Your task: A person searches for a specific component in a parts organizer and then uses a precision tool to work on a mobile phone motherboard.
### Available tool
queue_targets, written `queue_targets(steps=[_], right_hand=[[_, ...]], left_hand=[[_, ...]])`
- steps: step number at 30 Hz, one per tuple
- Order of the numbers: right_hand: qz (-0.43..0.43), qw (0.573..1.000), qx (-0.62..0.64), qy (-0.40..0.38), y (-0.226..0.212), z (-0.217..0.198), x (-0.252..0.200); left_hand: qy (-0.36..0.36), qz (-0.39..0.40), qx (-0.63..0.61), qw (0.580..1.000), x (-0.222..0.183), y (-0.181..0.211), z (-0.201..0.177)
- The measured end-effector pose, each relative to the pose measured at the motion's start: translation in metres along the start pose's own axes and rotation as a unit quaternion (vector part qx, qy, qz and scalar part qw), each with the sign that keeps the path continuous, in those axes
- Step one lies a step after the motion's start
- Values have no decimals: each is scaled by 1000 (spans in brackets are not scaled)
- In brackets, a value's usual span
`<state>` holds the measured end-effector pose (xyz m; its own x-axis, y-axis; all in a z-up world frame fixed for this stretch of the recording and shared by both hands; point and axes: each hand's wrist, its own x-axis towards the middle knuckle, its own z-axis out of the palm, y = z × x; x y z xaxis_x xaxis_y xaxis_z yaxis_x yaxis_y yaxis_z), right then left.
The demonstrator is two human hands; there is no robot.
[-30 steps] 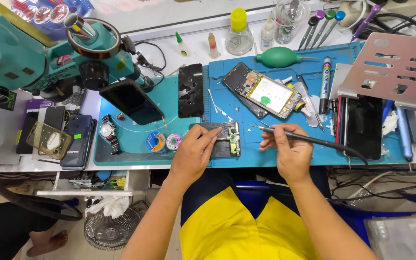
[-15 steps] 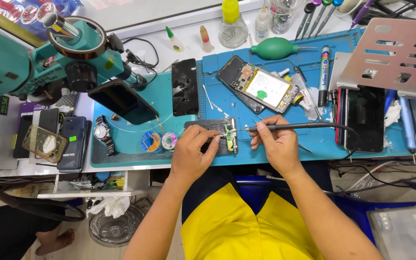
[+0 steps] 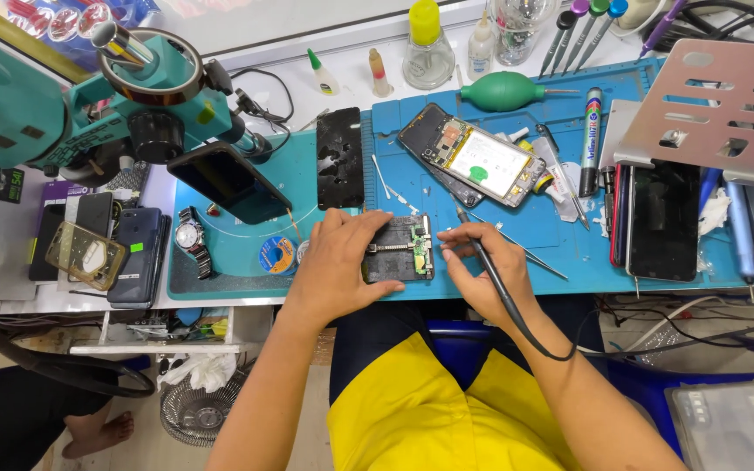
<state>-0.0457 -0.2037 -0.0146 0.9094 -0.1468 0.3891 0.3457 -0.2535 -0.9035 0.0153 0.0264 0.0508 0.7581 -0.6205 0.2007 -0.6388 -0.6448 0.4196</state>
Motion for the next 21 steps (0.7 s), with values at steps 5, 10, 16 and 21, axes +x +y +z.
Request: queue_targets(steps=[5,10,16,21], right_hand=[[-3,1000,-21,-14,1,2,-2],[6,1000,-16,-18,8,5,1],[65,997,41,-6,2,11,-3],[82,994,77,1,-5,15,-2]], left_hand=[[11,-5,-29,999,3,-15,7],[83,19,-15,996,-1,-18,18],[162,70,25,984,-11,-25,27],[194,53,-18,979,-14,-29,34]])
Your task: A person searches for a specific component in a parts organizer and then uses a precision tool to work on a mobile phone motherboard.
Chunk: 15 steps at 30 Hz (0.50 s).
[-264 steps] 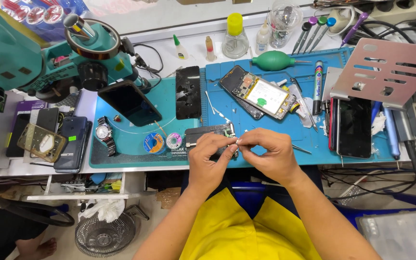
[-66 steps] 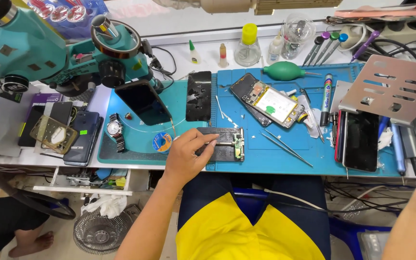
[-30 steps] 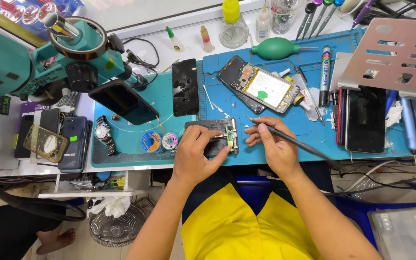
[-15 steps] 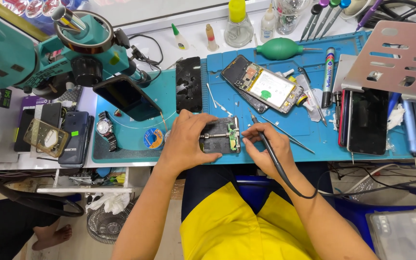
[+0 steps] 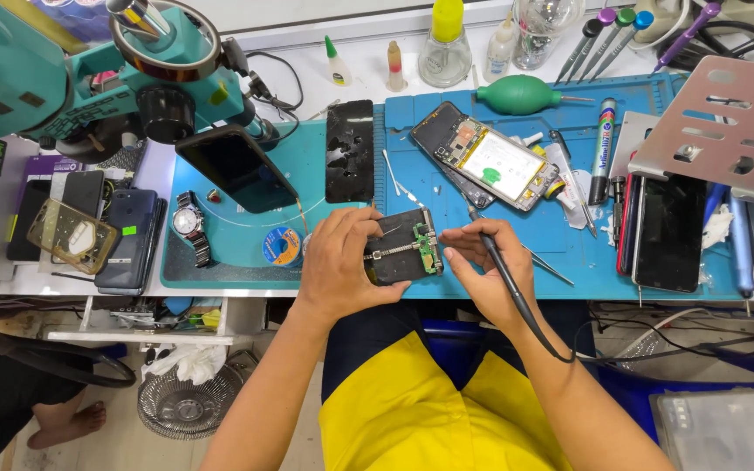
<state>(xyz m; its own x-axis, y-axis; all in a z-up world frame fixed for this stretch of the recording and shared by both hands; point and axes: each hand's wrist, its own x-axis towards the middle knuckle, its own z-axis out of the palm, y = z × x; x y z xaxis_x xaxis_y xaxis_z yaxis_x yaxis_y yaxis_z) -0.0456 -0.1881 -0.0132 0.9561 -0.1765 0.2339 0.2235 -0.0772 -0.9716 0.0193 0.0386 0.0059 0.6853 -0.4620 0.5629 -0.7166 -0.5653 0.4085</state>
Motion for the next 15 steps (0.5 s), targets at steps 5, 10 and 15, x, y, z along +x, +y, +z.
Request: queue_targets(steps=[5,10,15], right_hand=[[22,998,57,-5,6,6,0],[37,993,113,-8,-3,18,0],[17,993,121,2,15,18,0]], left_hand=[[27,-13,-30,999,4,10,0],[41,-32,-26,998,7,14,2],[66,-51,-24,996,7,15,7]])
